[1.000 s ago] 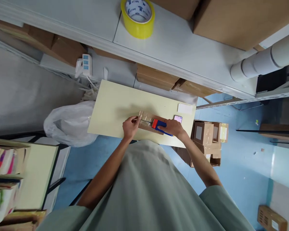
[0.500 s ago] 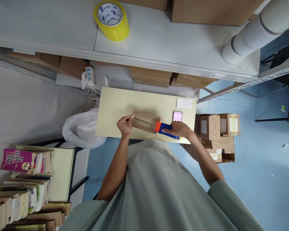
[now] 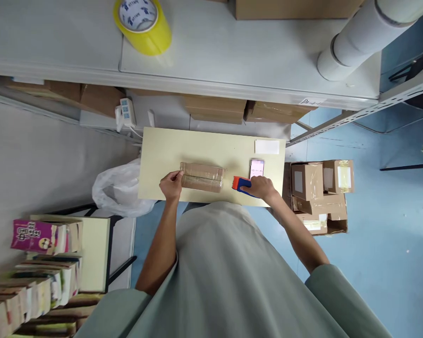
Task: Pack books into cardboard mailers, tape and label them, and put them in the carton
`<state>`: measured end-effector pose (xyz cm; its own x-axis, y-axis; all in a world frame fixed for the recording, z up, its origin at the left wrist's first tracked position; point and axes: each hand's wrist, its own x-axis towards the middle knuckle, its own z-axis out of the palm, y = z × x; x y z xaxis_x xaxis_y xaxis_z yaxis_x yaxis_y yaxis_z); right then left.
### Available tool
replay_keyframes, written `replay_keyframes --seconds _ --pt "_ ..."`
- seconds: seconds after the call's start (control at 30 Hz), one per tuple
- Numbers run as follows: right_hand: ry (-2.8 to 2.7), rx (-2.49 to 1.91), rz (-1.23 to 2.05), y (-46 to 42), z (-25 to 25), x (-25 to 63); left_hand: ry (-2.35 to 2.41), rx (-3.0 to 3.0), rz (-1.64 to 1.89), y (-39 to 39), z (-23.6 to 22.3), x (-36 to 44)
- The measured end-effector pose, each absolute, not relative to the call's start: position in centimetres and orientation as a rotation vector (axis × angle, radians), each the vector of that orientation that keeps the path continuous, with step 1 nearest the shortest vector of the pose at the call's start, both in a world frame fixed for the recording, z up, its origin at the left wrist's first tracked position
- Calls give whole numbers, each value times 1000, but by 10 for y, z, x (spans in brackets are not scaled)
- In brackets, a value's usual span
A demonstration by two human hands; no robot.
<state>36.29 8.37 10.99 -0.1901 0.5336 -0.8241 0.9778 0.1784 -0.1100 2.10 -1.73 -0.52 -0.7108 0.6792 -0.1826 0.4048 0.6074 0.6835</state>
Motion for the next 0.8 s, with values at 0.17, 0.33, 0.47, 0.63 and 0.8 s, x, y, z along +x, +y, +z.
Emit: replay_keyframes --seconds 0.17,0.33,0.47,0.63,0.8 --pt "1877 1390 -796 71 96 328 2420 920 792 -16 -3 20" --pt "1935 1379 -785 58 88 296 2412 993 722 -18 -4 21" --pt "1959 1405 -781 48 85 283 2393 1016 726 -20 -4 22" --pt "1944 1490 -795 41 83 279 2382 985 724 -21 -2 22" --pt "1924 1517 -873 40 76 278 2365 1013 723 -22 -2 19"
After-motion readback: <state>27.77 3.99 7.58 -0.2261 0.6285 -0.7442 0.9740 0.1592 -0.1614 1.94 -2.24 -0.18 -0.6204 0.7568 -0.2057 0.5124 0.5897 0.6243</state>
